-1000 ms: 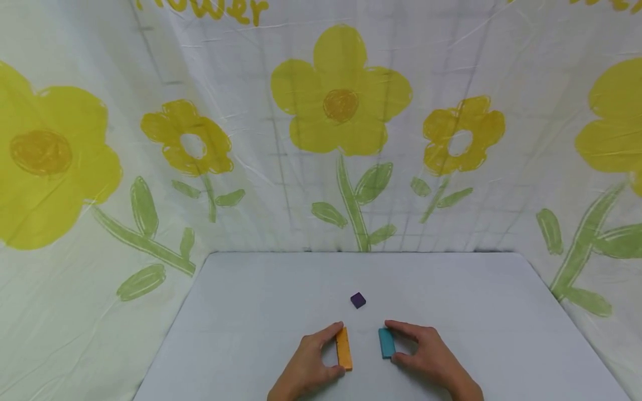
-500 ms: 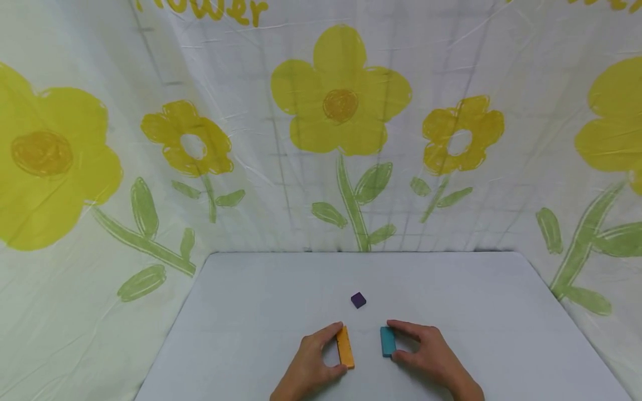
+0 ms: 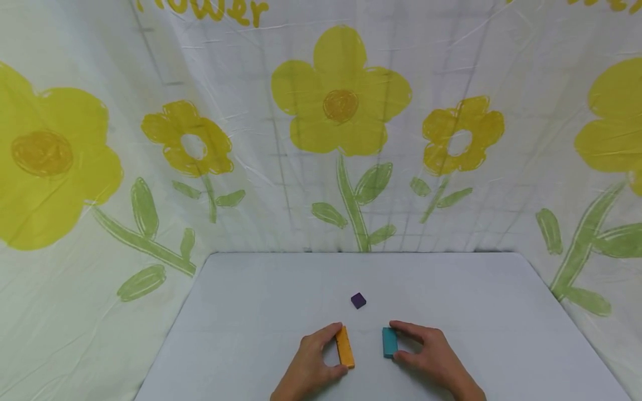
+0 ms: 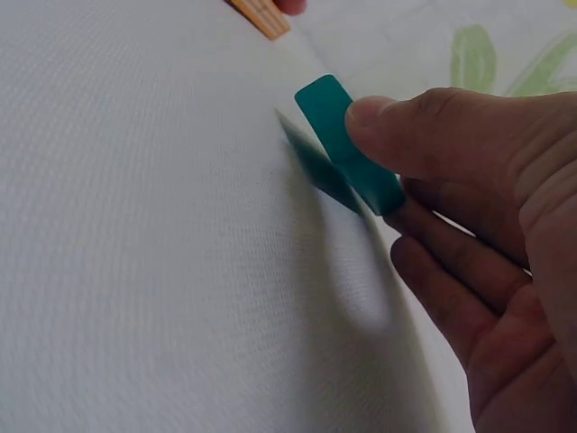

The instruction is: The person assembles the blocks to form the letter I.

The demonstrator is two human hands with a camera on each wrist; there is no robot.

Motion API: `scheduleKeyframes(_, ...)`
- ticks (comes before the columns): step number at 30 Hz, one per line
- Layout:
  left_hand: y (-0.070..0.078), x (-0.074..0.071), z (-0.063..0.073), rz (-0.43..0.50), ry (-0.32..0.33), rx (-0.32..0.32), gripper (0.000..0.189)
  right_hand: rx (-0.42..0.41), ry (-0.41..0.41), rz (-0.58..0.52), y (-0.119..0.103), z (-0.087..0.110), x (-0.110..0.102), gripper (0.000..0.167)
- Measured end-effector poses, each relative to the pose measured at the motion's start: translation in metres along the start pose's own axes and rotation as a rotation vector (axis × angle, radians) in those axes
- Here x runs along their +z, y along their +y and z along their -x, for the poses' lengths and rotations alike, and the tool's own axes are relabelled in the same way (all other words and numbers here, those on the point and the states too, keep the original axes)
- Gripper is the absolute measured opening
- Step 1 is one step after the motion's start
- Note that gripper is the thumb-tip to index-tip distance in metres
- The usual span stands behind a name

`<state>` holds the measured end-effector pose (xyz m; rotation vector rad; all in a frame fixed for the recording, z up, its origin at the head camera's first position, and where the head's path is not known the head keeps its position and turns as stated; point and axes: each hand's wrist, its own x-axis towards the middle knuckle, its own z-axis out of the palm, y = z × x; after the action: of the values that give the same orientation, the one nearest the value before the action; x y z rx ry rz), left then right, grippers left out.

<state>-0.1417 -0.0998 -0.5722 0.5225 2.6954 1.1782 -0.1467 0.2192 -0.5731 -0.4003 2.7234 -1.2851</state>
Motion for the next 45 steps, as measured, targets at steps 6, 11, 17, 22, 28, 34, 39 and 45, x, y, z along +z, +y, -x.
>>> scheduleKeyframes(6, 0.004, -0.007, -0.004, -0.031, 0.002, 0.019, 0.084, 0.017, 0.017, 0.002, -0.005, 0.004, -0.001, 0.062)
scheduleKeyframes(11, 0.011, -0.013, -0.01, -0.036, 0.008, 0.049, 0.083, 0.054, 0.02, 0.007, -0.014, 0.007, -0.004, 0.062)
scheduleKeyframes(17, 0.021, -0.014, -0.015, -0.013, -0.007, 0.049, 0.083, 0.021, 0.038, 0.021, -0.022, 0.013, -0.007, 0.061)
scheduleKeyframes(22, 0.027, -0.011, -0.023, -0.025, -0.03, 0.054, 0.083, -0.031, 0.039, 0.031, -0.03, 0.021, -0.008, 0.061)
scheduleKeyframes(28, 0.028, -0.007, -0.032, -0.033, -0.046, 0.079, 0.081, -0.141, 0.006, -0.028, -0.033, 0.03, -0.002, 0.06)
scheduleKeyframes(34, 0.024, -0.002, -0.039, -0.021, -0.051, 0.12, 0.081, -0.201, -0.034, -0.099, -0.031, 0.036, 0.013, 0.057)
scheduleKeyframes(39, 0.02, 0.001, -0.043, -0.031, -0.057, 0.148, 0.08, -0.179, -0.098, -0.097, -0.028, 0.035, 0.026, 0.057)
scheduleKeyframes(45, 0.017, 0.004, -0.045, -0.043, -0.079, 0.154, 0.081, -0.13, -0.138, -0.111, -0.031, 0.036, 0.037, 0.056)
